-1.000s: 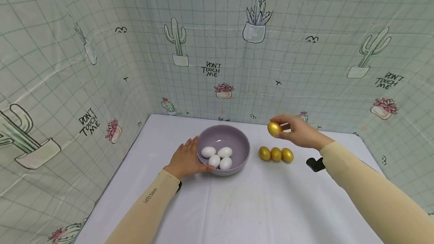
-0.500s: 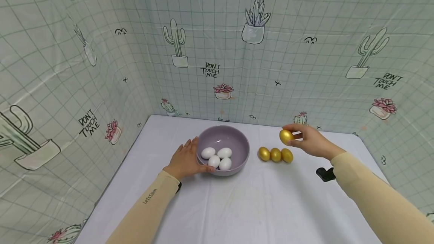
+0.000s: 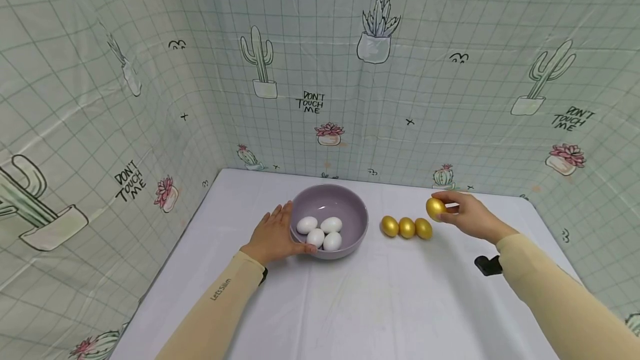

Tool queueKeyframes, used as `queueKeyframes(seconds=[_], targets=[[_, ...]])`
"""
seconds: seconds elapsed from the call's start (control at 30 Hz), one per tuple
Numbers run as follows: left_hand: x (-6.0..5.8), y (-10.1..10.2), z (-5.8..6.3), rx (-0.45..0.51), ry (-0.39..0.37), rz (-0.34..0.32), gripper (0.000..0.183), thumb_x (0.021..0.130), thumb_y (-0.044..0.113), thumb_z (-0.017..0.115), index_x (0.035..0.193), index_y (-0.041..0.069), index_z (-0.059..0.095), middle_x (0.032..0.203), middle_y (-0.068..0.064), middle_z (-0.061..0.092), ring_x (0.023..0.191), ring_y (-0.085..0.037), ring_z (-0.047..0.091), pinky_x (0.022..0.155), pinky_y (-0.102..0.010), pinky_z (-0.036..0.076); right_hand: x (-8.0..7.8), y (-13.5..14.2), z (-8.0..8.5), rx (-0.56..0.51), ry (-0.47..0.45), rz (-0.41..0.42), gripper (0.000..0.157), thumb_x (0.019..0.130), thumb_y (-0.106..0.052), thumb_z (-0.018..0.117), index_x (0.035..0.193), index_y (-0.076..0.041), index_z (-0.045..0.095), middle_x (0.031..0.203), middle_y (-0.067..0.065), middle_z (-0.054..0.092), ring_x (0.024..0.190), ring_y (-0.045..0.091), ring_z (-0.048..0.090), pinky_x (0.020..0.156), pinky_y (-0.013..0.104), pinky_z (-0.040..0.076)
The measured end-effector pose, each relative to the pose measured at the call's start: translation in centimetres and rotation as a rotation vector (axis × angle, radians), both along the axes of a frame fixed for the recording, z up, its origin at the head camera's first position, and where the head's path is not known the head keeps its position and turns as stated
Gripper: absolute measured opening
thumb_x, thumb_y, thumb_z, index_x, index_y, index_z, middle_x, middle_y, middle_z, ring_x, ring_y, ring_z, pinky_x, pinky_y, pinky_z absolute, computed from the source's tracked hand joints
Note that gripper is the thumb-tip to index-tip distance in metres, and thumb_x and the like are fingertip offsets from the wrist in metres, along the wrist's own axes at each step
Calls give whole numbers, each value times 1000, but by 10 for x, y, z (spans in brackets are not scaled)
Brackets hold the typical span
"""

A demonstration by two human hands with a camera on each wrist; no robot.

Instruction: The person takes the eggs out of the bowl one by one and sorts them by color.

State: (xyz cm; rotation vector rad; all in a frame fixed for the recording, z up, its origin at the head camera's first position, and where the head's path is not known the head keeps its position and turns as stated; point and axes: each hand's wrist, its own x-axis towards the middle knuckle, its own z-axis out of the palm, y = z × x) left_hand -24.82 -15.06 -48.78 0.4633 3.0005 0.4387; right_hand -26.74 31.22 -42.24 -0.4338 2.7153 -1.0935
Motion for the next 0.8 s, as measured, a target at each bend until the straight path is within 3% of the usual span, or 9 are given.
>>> queueKeyframes(seconds=[0.23, 0.57, 0.8], targets=[[0, -1, 0, -5, 4, -5, 136, 68, 87, 62, 157, -4, 15, 160, -20, 26, 148, -35, 22, 118, -51, 19, -1, 11, -15, 16, -46, -49, 56, 99, -17, 65, 145, 5, 43, 136, 30, 50, 116, 45, 58, 92, 55, 51], [1, 0, 3, -1, -6, 4, 135, 68, 86, 64, 157, -4, 15, 160, -21, 26, 148, -34, 22, 118, -50, 18, -5, 22, -42, 65, -105, -116, 52, 96, -9, 63, 141, 10, 45, 131, 33, 49, 114, 46, 58, 85, 43, 56], [2, 1, 6, 9, -19, 6, 136, 68, 85, 64, 157, -4, 14, 160, -21, 26, 148, -34, 20, 119, -50, 17, -10, 27, -57, 90, -152, -162, 53, 94, -7, 66, 139, 12, 46, 130, 35, 49, 108, 39, 60, 83, 39, 57]])
